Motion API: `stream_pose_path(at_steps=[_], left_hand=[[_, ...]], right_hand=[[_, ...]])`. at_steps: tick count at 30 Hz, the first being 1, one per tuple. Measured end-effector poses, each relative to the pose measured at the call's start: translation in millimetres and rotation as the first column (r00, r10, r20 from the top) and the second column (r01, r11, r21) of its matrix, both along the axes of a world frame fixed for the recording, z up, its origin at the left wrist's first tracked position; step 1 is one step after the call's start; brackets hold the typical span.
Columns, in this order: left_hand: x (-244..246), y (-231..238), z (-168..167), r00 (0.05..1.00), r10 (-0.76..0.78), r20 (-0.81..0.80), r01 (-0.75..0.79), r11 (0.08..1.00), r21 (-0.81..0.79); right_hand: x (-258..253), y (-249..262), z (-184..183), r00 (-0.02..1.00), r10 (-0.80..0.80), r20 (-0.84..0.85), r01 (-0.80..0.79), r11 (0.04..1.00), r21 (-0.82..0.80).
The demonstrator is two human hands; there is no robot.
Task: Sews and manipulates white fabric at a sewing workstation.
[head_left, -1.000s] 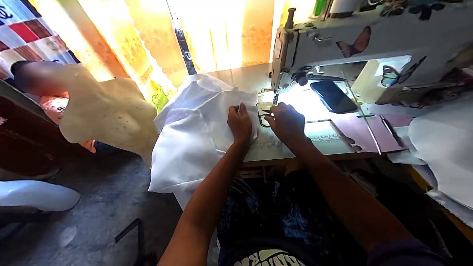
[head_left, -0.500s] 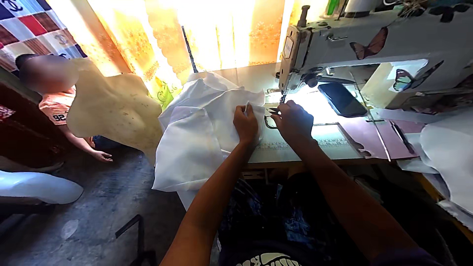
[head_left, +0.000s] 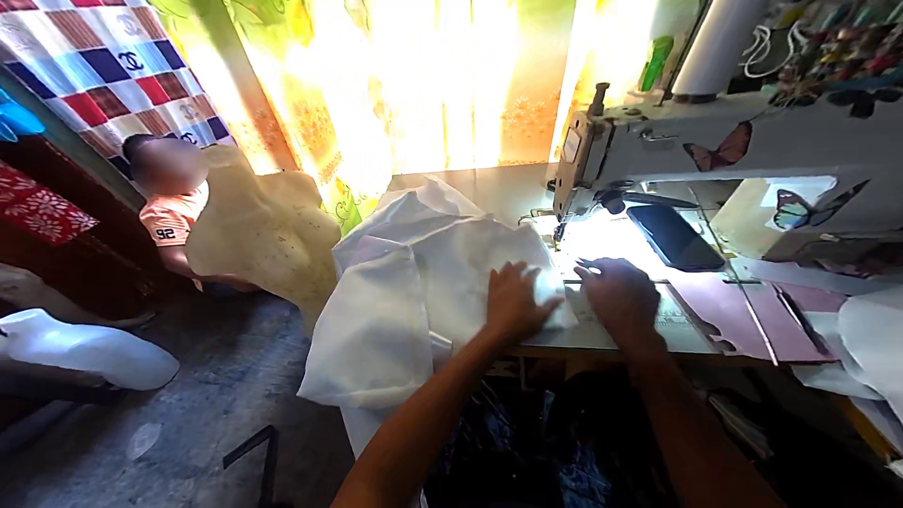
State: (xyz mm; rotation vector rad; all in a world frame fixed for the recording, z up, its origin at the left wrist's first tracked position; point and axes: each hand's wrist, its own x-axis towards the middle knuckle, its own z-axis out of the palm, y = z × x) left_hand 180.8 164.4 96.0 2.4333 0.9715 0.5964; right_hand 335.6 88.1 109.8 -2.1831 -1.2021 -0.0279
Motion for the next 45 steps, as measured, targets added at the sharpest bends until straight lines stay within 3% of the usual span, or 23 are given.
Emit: stream_pose_path(at_steps=[2,5,8,14,17,19,23,26,30,34,38,41,45], left_hand=[[-8,-36,1,0.983,-0.065,-0.173,0.057,0.997,-0.05],[-18,-76,0,0.973,-0.083,-0.215,0.075,0.996,-0.046],[-22,-88,5,0.957,-0.117,-0.267,0.11,0.993,-0.038],[-25,-80,14,0.962,-0.157,-0.224,0.15,0.987,-0.05],[-27,-91,14,0.959,-0.178,-0.22,0.17,0.984,-0.055],[-32,-95,13,0.954,-0.214,-0.209,0.2,0.976,-0.082],[-36,-41,32,0.984,-0.163,0.066,0.157,0.983,0.095],[-20,13,33,0.974,-0.198,0.109,0.173,0.964,0.2],[3,33,1,0.977,-0.135,0.167,0.127,0.99,0.059],[9,20,-2,0.972,-0.082,0.222,0.091,0.995,-0.028],[12,26,13,0.989,-0.088,0.118,0.101,0.988,-0.114],[18,31,33,0.984,-0.174,-0.036,0.165,0.971,-0.174],[23,30,22,0.98,-0.199,0.011,0.199,0.976,-0.092]], right_hand=[[15,-18,-3,0.997,-0.059,-0.042,0.058,0.998,-0.025],[21,-27,-6,0.996,-0.085,-0.03,0.085,0.996,-0.001],[24,-22,-11,0.998,-0.055,0.043,0.055,0.998,-0.012],[3,-16,4,0.965,0.257,0.06,-0.264,0.938,0.226],[-11,11,22,0.888,0.459,-0.036,-0.46,0.888,-0.02],[-14,26,18,0.868,0.488,-0.091,-0.496,0.862,-0.105],[-6,39,30,0.868,0.454,-0.2,-0.468,0.883,-0.026],[-5,28,23,0.873,0.391,-0.292,-0.386,0.919,0.075],[-3,21,14,0.851,0.305,-0.427,-0.204,0.942,0.266],[3,21,6,0.774,0.336,-0.537,-0.141,0.918,0.371],[3,17,2,0.849,0.371,-0.376,-0.209,0.889,0.407],[22,-3,10,0.965,0.227,-0.129,-0.185,0.944,0.275],[47,-35,11,0.991,0.137,0.015,-0.133,0.981,-0.14]])
